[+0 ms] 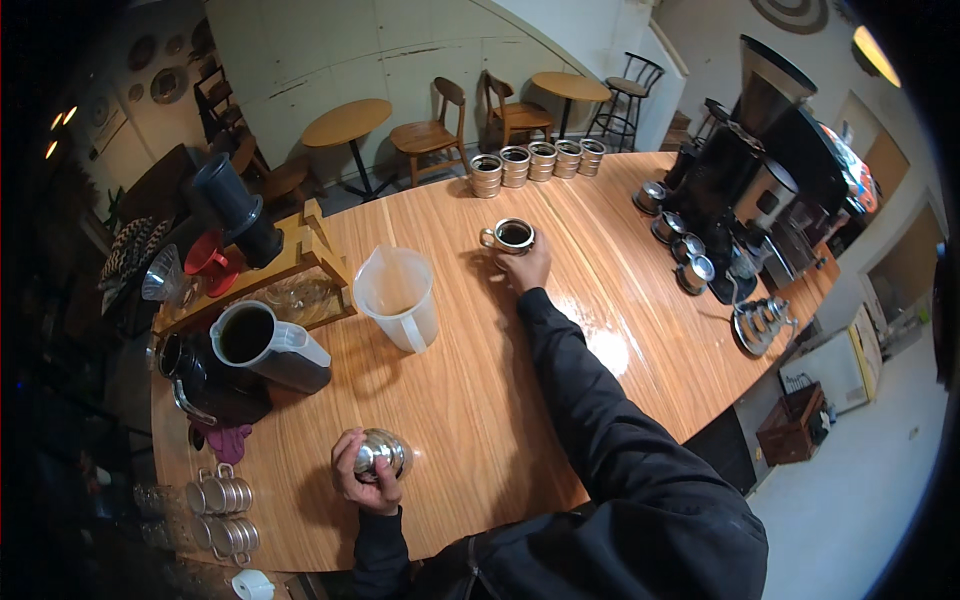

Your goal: Making a coffee drink by mixing ingredients into a pitcher and using a cocktail shaker.

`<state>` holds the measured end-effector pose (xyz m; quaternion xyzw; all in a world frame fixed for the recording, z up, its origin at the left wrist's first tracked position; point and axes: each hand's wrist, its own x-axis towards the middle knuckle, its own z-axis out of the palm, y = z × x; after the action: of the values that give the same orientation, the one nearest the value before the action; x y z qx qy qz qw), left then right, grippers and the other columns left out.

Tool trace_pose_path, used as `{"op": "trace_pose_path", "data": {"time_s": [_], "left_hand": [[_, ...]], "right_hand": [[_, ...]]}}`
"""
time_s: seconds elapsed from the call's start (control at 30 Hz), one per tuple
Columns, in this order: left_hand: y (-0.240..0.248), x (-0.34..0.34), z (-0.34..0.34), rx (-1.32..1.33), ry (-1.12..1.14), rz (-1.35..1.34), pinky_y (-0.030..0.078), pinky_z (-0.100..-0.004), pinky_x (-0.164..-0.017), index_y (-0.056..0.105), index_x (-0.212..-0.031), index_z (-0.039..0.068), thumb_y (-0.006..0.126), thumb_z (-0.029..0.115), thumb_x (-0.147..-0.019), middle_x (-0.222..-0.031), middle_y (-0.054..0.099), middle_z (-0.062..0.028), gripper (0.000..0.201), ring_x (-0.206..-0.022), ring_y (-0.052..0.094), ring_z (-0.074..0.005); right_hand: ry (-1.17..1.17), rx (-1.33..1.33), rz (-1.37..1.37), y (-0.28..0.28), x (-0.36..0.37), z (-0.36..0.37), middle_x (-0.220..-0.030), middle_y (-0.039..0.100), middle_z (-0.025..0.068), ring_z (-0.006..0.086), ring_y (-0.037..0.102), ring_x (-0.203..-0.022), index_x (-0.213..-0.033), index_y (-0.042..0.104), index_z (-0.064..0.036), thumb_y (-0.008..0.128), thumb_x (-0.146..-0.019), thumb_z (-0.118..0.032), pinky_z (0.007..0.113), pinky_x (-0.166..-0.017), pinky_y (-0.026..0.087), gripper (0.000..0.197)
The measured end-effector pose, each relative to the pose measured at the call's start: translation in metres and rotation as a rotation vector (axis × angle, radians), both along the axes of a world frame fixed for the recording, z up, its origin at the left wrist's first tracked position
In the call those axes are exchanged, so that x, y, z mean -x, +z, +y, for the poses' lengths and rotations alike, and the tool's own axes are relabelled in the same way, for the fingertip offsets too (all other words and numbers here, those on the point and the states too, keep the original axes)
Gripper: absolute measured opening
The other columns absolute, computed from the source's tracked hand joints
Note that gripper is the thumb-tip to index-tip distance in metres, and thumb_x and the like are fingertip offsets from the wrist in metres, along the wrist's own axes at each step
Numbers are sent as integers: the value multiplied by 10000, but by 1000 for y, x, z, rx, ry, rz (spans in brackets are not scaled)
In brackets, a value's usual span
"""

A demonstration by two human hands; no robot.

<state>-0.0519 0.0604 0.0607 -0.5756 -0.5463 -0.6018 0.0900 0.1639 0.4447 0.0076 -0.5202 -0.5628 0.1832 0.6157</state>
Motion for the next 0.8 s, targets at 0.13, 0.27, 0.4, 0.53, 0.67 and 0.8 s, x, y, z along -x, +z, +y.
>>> {"op": "trace_pose_path", "data": {"time_s": [0.13, 0.27, 0.4, 0.53, 0.67, 0.8], "left_hand": [[-3, -12, 0, 8, 107, -16, 486, -466, -921, 529, -1202, -2, 572, 160, -897, -1075, 592, -191, 348, -1000, 586, -340], [-6, -15, -3, -4, 136, -50, 461, -469, -961, 519, -1218, 0, 571, 167, -898, -1096, 577, -195, 365, -1024, 568, -319], [-9, -18, -1, -2, 166, -52, 462, -474, -955, 512, -1227, 0, 568, 169, -898, -1092, 567, -193, 374, -1021, 563, -323], [-11, -22, 3, -22, 181, -62, 464, -492, -946, 500, -1238, 7, 580, 188, -903, -1077, 561, -190, 390, -1011, 557, -331], [-11, -20, -1, -1, 166, -65, 429, -492, -985, 475, -1265, 4, 563, 168, -905, -1109, 531, -206, 405, -1037, 530, -319], [-11, -21, -1, 1, 173, -65, 416, -498, -994, 473, -1266, 6, 555, 188, -917, -1108, 528, -203, 403, -1037, 524, -317]], "right_hand": [[-15, 31, -17, 7, 48, 35, -1090, 622, 147, 350, 587, -1061, -1138, 579, -59, 860, -538, -120, 425, -909, 498, 665], [20, 102, -34, 15, 94, 56, -1153, 587, 127, 342, 573, -1101, -1173, 559, -80, 873, -572, -133, 420, -934, 495, 681], [38, 82, -40, 10, 113, 76, -1238, 556, 162, 356, 555, -1155, -1278, 515, -51, 865, -575, -138, 426, -973, 481, 790], [64, -46, -19, -10, 115, 96, -1228, 596, 197, 362, 581, -1147, -1308, 513, -12, 812, -601, -103, 424, -983, 478, 773], [60, -50, 5, -10, 126, 103, -1109, 665, 178, 347, 641, -1055, -1215, 576, -19, 823, -596, -93, 415, -919, 510, 670], [-4, 8, 13, -5, 133, 116, -1113, 646, 181, 364, 616, -1065, -1177, 580, -20, 831, -592, -61, 423, -921, 499, 639]]}}
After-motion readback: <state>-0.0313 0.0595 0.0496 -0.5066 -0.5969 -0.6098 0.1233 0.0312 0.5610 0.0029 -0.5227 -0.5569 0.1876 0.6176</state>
